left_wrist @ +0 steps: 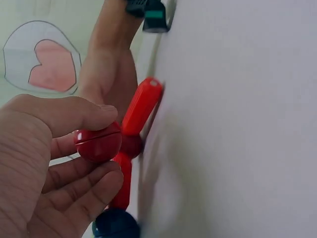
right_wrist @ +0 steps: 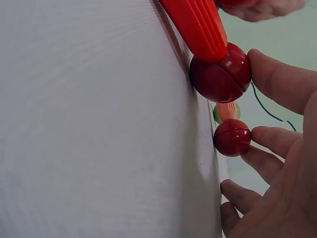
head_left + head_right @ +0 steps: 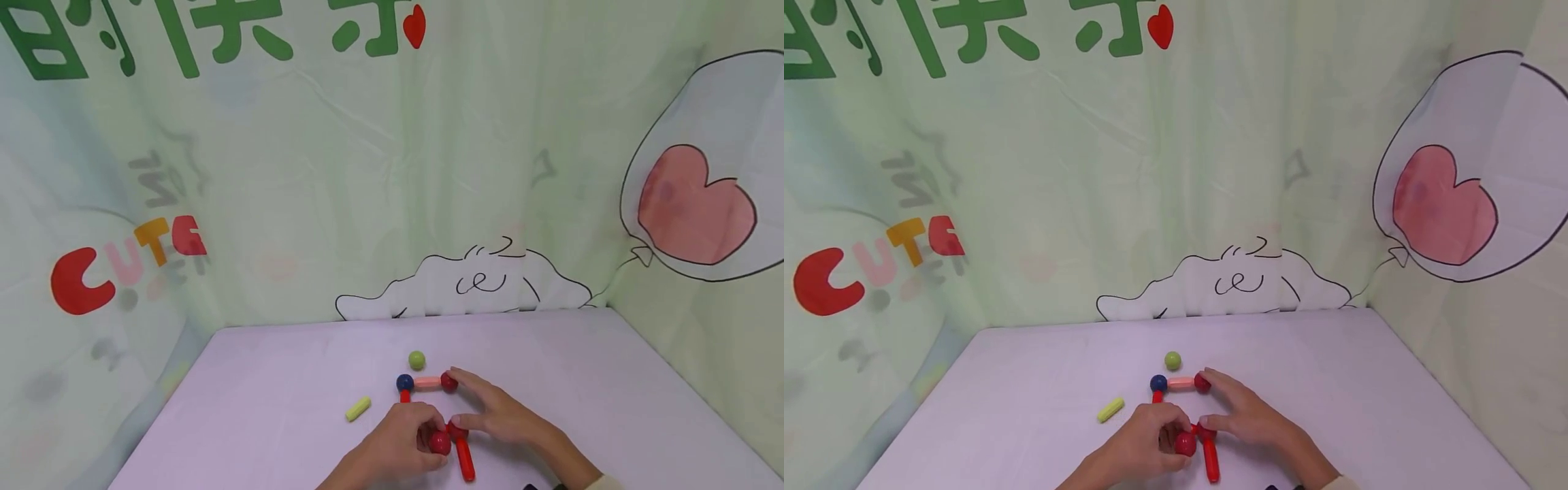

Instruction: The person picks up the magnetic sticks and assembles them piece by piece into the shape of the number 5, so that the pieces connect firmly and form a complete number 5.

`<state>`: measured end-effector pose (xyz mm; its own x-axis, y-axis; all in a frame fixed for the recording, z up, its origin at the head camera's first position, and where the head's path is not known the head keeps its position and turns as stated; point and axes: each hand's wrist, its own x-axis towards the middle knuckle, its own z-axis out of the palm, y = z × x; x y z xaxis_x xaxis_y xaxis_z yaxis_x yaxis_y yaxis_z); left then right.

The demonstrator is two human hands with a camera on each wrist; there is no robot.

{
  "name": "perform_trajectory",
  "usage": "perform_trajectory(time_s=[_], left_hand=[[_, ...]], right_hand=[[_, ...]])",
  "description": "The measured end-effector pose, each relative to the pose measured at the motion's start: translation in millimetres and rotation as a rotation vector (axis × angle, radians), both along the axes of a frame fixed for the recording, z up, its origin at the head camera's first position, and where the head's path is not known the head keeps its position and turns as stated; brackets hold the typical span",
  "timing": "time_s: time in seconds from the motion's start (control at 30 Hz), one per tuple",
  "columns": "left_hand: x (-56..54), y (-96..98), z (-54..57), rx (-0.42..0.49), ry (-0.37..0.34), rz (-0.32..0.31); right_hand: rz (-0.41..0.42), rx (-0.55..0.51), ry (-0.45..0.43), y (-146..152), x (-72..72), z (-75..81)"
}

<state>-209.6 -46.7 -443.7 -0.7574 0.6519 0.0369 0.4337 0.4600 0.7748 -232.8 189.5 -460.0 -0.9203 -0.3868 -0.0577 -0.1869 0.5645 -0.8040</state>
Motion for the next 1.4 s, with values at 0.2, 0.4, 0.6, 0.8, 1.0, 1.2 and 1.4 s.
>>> perform_trajectory(time_s=[0.2, 0.4, 0.6, 0.8, 1.0, 1.2, 1.4], left_hand=[[18.0, 0.7, -6.9, 0.002, -0.079, -0.046], [24.4, 2.3, -12.5, -0.028, -0.139, -0.084], [22.1, 9.1, -21.1, -0.086, 0.029, -0.225], [19.4, 17.6, -28.8, -0.243, 0.184, -0.267], [19.6, 28.7, -26.5, -0.367, 0.218, -0.271], [18.8, 31.9, -21.1, -0.372, 0.188, -0.258], [16.5, 32.4, -21.7, -0.365, 0.14, -0.247]], right_hand=[[0.006, 0.001, 0.013, 0, 0.0, -1.4], [0.016, -0.008, 0.011, 0, 0.4, -1.4], [0.015, -0.013, -0.005, 0, 0.3, -0.2], [0.019, -0.007, -0.006, 1, -0.4, -0.6], [0.015, -0.003, -0.005, 1, 0.3, -0.2], [0.013, 0.004, -0.003, 1, -0.9, -0.6], [0.02, -0.009, -0.003, 1, -1.6, -1.8]])
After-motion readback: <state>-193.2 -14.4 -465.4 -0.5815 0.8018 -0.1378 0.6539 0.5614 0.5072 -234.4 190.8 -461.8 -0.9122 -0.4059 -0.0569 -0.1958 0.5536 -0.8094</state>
